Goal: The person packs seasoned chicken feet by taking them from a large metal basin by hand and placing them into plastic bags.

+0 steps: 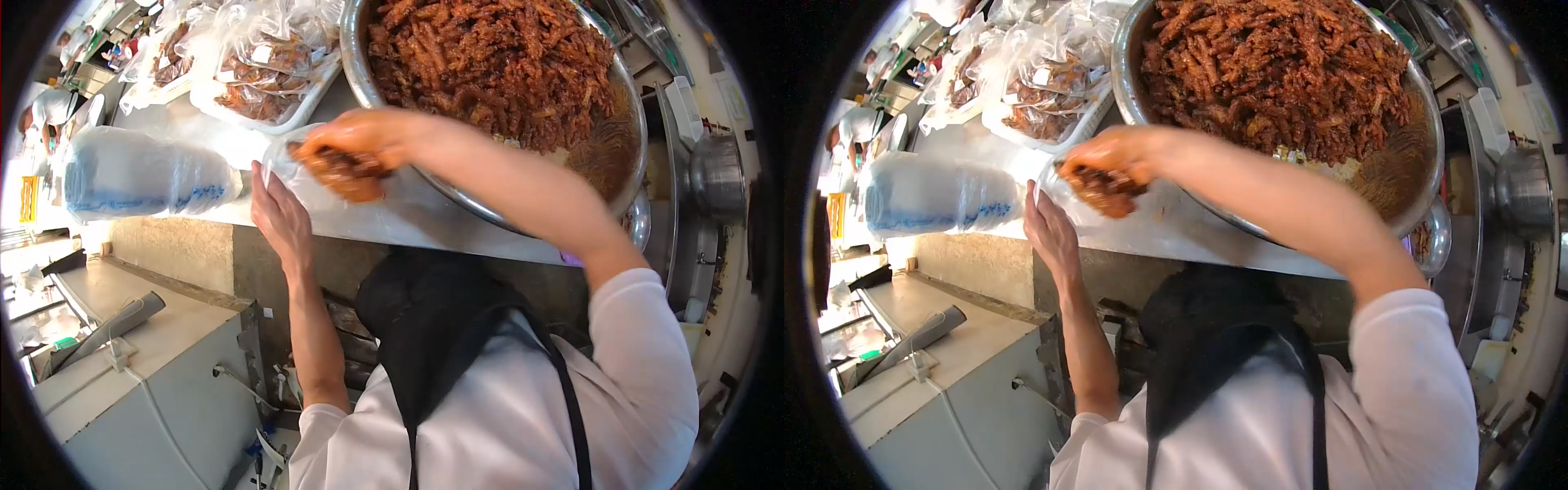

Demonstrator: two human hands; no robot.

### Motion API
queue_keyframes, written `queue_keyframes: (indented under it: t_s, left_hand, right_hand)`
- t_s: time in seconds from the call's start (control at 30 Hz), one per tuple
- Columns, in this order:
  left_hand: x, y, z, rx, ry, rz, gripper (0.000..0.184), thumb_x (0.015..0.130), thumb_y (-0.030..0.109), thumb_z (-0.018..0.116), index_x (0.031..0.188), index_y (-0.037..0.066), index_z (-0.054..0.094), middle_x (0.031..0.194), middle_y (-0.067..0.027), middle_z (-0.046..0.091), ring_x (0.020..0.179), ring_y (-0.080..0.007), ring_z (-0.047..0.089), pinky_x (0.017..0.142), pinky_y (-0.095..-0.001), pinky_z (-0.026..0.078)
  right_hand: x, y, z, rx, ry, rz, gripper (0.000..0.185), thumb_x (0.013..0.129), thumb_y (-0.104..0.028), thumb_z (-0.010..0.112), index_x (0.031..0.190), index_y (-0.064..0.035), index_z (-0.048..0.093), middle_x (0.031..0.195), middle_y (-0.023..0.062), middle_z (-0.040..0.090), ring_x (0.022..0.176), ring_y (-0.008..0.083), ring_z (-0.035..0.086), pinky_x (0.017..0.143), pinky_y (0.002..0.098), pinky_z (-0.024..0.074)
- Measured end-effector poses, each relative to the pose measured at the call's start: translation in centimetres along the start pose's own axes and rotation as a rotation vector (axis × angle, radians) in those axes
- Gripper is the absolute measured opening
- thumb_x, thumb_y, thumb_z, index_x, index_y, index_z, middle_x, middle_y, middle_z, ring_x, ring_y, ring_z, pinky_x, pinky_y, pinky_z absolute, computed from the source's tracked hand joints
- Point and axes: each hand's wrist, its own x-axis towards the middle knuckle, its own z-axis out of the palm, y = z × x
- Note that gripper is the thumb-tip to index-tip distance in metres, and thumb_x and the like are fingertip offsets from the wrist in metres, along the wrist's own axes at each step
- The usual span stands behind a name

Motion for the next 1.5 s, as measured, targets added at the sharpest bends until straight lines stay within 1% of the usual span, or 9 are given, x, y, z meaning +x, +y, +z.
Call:
queue_keyframes:
  t_s: [0.17,0.4,0.5,0.7,0.83,0.93,1.27,1.43,1.5]
  left_hand:
    - [0.4,0.6,-2.7,-0.05,0.092,0.129,0.029,0.093,0.007,0.042,0.115,-0.007,0.055,0.098,-0.0247,0.065,0.091,-0.0365,0.063,0.083,-0.0369,0.048]
    - [11.4,3.5,-1.5,0.104,0.161,0.186,0.022,0.088,0.012,0.047,0.096,0.001,0.063,0.074,-0.0179,0.063,0.071,-0.035,0.061,0.065,-0.0408,0.046]
    - [20.5,3.0,-0.5,0.071,0.333,0.575,0.024,0.092,0.013,0.047,0.106,0.003,0.063,0.083,-0.0151,0.067,0.078,-0.0284,0.064,0.07,-0.0377,0.048]
    - [27.6,0.6,9.3,0.125,-0.092,0.769,0.037,0.098,0.026,0.04,0.126,0.005,0.055,0.115,-0.0179,0.06,0.1,-0.0286,0.059,0.089,-0.0364,0.045]
    - [24.6,-0.3,13.6,0.101,-0.346,0.582,0.046,0.1,0.033,0.036,0.132,0.002,0.048,0.131,-0.0143,0.052,0.119,-0.0282,0.049,0.101,-0.0369,0.036]
    - [23.2,2.4,11.8,-0.231,-0.412,0.389,0.044,0.1,0.031,0.038,0.13,0.002,0.05,0.131,-0.0124,0.052,0.123,-0.0249,0.046,0.102,-0.0358,0.035]
    - [15.2,6.3,-8.4,-0.273,0.352,0.336,0.037,0.095,0.022,0.048,0.118,-0.006,0.054,0.099,-0.0192,0.067,0.098,-0.0262,0.064,0.087,-0.0348,0.051]
    - [14.9,7.3,-14.6,0.247,0.691,0.163,0.044,0.092,0.031,0.055,0.119,-0.003,0.057,0.121,-0.0131,0.059,0.104,-0.0237,0.059,0.092,-0.0326,0.046]
    - [17.8,1.8,-16.2,0.656,1.011,0.567,0.063,0.084,0.044,0.065,0.127,0.002,0.048,0.115,-0.0204,0.056,0.105,-0.0375,0.054,0.091,-0.0542,0.037]
  right_hand:
    - [11.2,2.0,1.8,-0.13,0.415,-0.251,0.019,0.087,-0.018,0.055,0.081,-0.0013,0.062,0.062,0.0074,0.056,0.048,0.0186,0.053,0.043,0.0332,0.0433]
    - [1.0,-3.0,1.1,-0.186,0.4,-0.738,0.027,0.092,-0.023,0.055,0.11,-0.0027,0.059,0.095,0.0071,0.061,0.081,0.0144,0.061,0.069,0.026,0.0494]
    - [-7.1,-3.9,-3.4,-0.448,0.658,-0.834,0.029,0.092,-0.024,0.053,0.11,-0.0011,0.058,0.098,0.0084,0.062,0.078,0.0127,0.062,0.066,0.0258,0.0502]
    - [-19.9,7.1,-21.0,-1.006,0.923,0.105,0.027,0.093,-0.022,0.044,0.086,-0.0029,0.062,0.059,0.0081,0.054,0.051,0.0178,0.051,0.049,0.0325,0.0455]
    - [-22.1,15.4,-24.4,-0.872,1.26,0.544,0.029,0.08,-0.016,0.063,0.099,0.0061,0.062,0.092,0.0223,0.065,0.08,0.0303,0.065,0.065,0.0406,0.0551]
    - [-14.3,20.0,-29.4,-1.016,1.423,0.425,0.035,0.075,-0.017,0.066,0.099,0.0071,0.063,0.101,0.0257,0.063,0.095,0.0339,0.063,0.082,0.0406,0.0528]
    - [-8.0,10.0,-11.6,-1.053,0.832,-0.166,0.023,0.073,-0.009,0.062,0.094,-0.0011,0.069,0.096,0.0208,0.066,0.093,0.0345,0.063,0.079,0.0419,0.0502]
    - [-16.0,6.6,-9.1,0.025,0.39,-0.499,0.018,0.084,-0.008,0.06,0.098,0.0025,0.064,0.085,0.0099,0.065,0.077,0.0166,0.062,0.069,0.0296,0.0522]
    - [-21.5,7.1,-9.5,0.136,0.404,-0.643,0.021,0.085,-0.008,0.06,0.102,0.0035,0.062,0.089,0.0104,0.065,0.079,0.0168,0.062,0.071,0.0292,0.0524]
